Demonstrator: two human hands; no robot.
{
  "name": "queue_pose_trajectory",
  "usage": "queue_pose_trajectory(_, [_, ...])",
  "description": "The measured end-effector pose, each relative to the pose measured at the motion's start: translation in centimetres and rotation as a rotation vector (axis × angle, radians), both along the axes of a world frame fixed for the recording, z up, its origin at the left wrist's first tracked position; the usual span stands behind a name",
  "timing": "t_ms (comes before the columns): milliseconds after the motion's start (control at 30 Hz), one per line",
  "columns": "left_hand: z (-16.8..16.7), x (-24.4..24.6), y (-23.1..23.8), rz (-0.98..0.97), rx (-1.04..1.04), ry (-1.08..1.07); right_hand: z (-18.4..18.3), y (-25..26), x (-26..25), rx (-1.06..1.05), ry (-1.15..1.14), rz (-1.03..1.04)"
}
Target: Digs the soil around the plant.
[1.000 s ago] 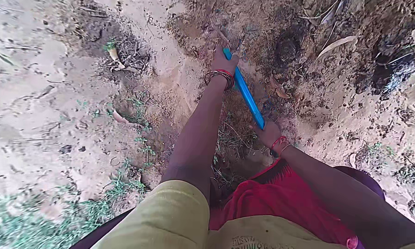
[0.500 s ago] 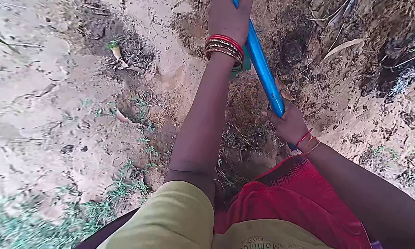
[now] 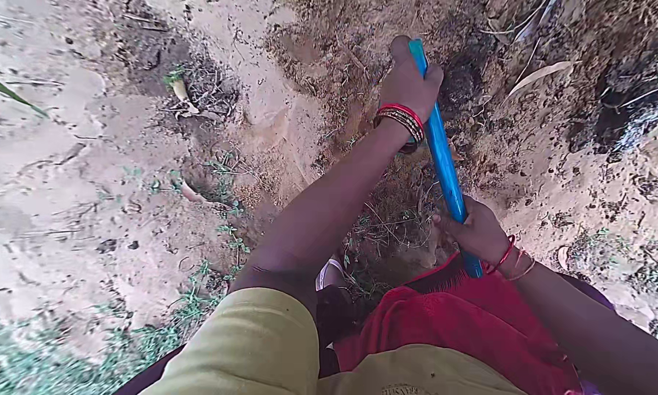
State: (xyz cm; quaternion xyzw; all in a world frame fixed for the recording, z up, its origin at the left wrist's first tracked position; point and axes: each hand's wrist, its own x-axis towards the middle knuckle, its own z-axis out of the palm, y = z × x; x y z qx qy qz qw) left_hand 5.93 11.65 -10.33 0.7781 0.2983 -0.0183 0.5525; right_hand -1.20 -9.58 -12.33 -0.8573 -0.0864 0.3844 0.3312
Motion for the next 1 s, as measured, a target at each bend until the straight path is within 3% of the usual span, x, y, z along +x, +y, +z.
queue_pose_trajectory(67, [3.8, 0.2, -0.2, -0.076, 0.126, -0.065, 0.4, 2.4, 1.5, 0.176, -0.148, -0.047])
queue_pose_trajectory(167, [5.9, -0.8, 0.3, -0.202, 0.172, -0.033, -1.9, 5.3, 1.7, 0.276, -0.300, -0.121])
queue_pose_trajectory(233, [5.9, -2.8, 2.1, -0.292, 0.145, 0.130, -5.5, 5.6, 0.5, 0.159, -0.220, -0.098])
queue_pose_trajectory(333, [6.3, -8.0, 4.8, -0.447, 0.220, 0.369, -11.3, 4.1, -2.3, -0.214, 0.163, 0.103])
queue_pose_trajectory(400, [7.2, -11.5, 6.7, -0.464, 0.247, 0.389, -11.7, 4.1, -4.3, -0.339, 0.258, 0.242])
queue_pose_trajectory(467, [7.8, -14.5, 8.4, -0.395, 0.241, 0.278, -9.4, 4.9, -3.9, -0.334, 0.255, 0.313])
queue_pose_trajectory(567, [7.6, -16.2, 10.3, -0.161, 0.195, 0.005, -4.4, 6.1, -1.0, -0.211, 0.124, 0.243])
queue_pose_trajectory(667, [5.7, -16.1, 12.4, 0.082, 0.248, -0.219, -0.6, 7.6, 2.3, 0.144, -0.186, 0.123])
queue_pose_trajectory(733, [2.2, -16.6, 17.1, 0.000, 0.388, -0.472, -0.2, 9.2, 3.9, 0.418, -0.321, 0.023])
queue_pose_trajectory(767, [-0.5, -16.6, 21.2, -0.178, 0.447, -0.689, -1.1, 9.9, 4.0, 0.494, -0.352, -0.049])
queue_pose_trajectory(833, [-1.8, -15.9, 23.8, -0.301, 0.483, -0.811, -5.1, 8.9, 1.7, 0.340, -0.328, -0.102])
queue_pose_trajectory(933, [4.8, -15.6, 15.0, 0.129, 0.340, -0.321, -12.4, 3.5, -2.4, -0.251, 0.128, 0.109])
queue_pose_trajectory(1000, [5.9, -15.3, 13.8, 0.144, 0.342, -0.271, -13.2, 2.7, -2.9, -0.351, 0.220, 0.125])
